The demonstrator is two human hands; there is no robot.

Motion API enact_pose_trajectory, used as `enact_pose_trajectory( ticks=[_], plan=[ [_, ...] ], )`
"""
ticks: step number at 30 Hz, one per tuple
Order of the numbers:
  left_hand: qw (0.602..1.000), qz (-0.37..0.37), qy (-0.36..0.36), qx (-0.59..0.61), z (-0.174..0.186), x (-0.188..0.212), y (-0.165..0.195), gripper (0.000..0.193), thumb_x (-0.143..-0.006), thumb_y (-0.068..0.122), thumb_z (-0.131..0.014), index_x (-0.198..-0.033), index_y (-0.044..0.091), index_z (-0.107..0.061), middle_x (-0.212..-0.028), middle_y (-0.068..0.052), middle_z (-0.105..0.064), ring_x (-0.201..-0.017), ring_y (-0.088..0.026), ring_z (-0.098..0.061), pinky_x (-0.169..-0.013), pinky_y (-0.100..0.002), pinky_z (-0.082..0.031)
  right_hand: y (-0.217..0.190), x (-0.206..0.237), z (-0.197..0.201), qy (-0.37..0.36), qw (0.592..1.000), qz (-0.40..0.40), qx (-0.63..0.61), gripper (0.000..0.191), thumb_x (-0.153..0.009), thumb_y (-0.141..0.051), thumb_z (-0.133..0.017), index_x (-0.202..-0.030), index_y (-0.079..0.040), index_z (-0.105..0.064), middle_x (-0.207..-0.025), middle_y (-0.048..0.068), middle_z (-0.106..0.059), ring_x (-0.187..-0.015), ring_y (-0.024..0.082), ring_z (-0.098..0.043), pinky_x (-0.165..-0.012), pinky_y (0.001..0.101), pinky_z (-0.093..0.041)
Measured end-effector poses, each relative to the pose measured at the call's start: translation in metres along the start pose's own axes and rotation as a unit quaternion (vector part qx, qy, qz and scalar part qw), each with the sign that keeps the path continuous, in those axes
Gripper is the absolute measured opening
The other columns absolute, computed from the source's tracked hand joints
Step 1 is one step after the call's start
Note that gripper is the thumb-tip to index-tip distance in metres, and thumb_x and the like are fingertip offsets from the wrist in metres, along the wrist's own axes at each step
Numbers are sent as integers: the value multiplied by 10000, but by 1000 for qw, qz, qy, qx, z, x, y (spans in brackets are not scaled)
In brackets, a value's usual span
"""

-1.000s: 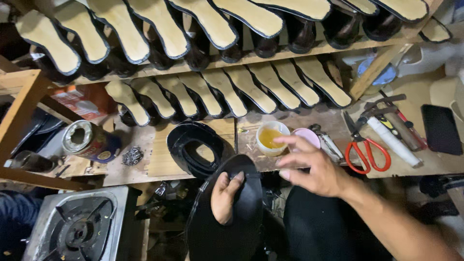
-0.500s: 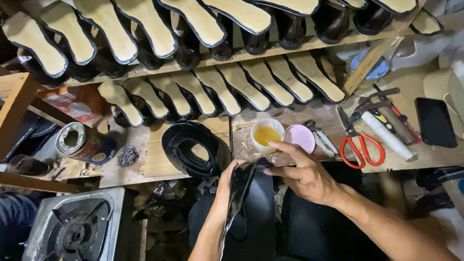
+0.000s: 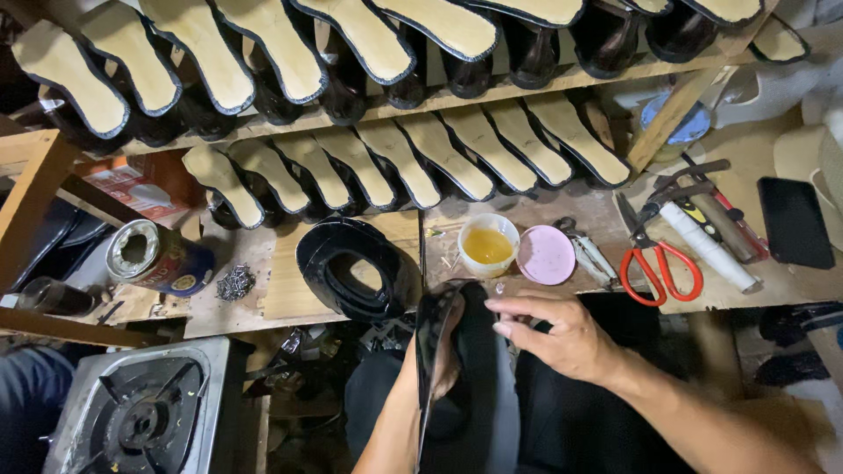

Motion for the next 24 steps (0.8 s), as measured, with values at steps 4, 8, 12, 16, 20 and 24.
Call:
enact_pose_trajectory(
  ticks=[4,8,12,16,20,24],
  plan=[
    [985,86,79,-127,20,5,-9,306,-977,360,-648,-1136,102,-696,-861,-16,-682,-646,-91,-579,-556,-257,-436,-18,-7,6,-31,991,125,37,326,-867,24,-669,-1184,-23,-728,-963,72,-701,-789,163,-713,-712,271,-574],
    [969,181,117,-119,33,8,-10,316,-964,429,-600,-1122,171,-694,-557,11,-550,-252,-104,-340,-238,-272,-224,-21,-7,5,-18,983,158,93,347,-823,49,-666,-1161,-15,-714,-1094,126,-668,-873,205,-718,-744,303,-589],
    [963,136,118,-199,41,4,-5,352,-970,417,-593,-1142,127,-696,-610,-15,-581,-267,-108,-340,-246,-272,-217,-21,-2,4,-31,973,194,118,308,-827,46,-678,-1094,-90,-750,-1119,94,-679,-960,211,-719,-811,294,-603],
    [995,59,12,-84,30,-9,-19,304,-1012,263,-599,-1236,69,-670,-999,31,-713,-796,-39,-654,-689,-211,-532,-10,-5,9,7,981,133,143,355,-809,90,-640,-1127,-31,-741,-1126,144,-654,-953,241,-708,-806,321,-576],
    [994,47,51,-85,51,-9,-28,298,-1089,298,-580,-1231,51,-666,-950,-22,-662,-672,-149,-486,-523,-281,-363,-15,4,-1,-10,977,178,116,384,-821,93,-614,-1137,-62,-765,-1173,146,-675,-1053,263,-704,-870,312,-579],
    [995,-4,77,-60,56,-25,-21,312,-1057,355,-606,-1147,60,-658,-862,-17,-632,-619,-157,-495,-483,-307,-366,-12,16,-2,-48,986,154,28,282,-907,30,-659,-1157,-69,-743,-1110,105,-715,-991,192,-731,-849,286,-585]
  ],
)
Point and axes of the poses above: each hand's wrist, its own x-axis away from the middle knuckle, its own z-axis out of the back of the hand, y = z × x, the point moved 6 cm from there along -x, towards the middle knuckle
